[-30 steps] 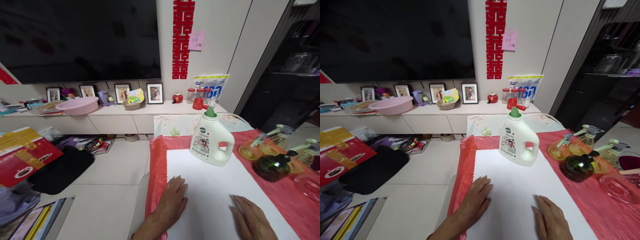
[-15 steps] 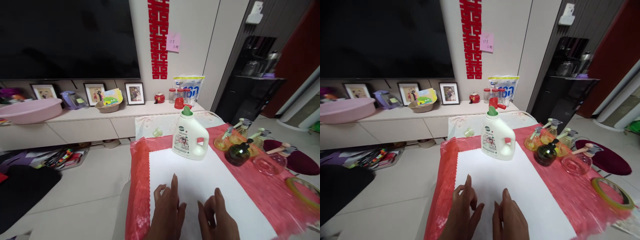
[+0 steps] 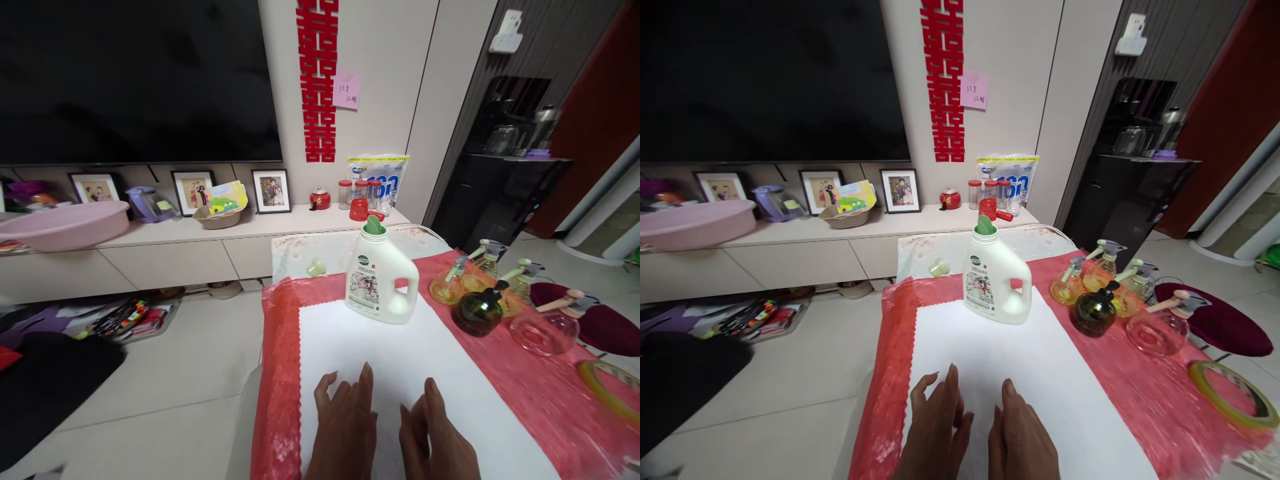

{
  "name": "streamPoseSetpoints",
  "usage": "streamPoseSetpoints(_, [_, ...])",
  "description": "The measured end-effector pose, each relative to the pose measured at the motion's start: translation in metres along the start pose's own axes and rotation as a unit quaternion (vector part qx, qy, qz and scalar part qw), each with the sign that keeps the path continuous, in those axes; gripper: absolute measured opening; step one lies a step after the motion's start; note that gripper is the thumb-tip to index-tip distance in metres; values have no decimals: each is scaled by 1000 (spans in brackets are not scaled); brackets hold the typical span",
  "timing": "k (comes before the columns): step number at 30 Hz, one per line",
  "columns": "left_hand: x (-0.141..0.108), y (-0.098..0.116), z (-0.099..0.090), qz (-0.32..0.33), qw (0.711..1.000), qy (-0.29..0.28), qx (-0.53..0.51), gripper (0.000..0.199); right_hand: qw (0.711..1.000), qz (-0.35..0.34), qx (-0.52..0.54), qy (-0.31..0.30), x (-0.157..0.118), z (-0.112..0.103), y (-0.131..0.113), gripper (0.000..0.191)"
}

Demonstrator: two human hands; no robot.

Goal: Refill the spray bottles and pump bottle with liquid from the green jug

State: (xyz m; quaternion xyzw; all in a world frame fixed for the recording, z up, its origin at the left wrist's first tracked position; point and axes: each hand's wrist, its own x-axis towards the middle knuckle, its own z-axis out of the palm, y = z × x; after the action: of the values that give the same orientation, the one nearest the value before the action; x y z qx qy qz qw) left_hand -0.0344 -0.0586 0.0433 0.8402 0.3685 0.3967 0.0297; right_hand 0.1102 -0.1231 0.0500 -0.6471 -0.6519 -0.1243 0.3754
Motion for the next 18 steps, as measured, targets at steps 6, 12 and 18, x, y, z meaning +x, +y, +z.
streamPoseSetpoints(6, [-3, 8, 8, -35, 999, 4, 12, 93, 1000, 2, 16, 1, -2, 5, 1, 66])
streamPoseSetpoints(12, [-2, -43, -3, -99, 990, -98, 9, 86, 999, 13, -14, -46, -1, 3, 29, 52])
streamPoseSetpoints(18, [4, -146, -17, -190, 966, -127, 124, 48, 989, 82, -120, 2, -18, -25, 139, 37])
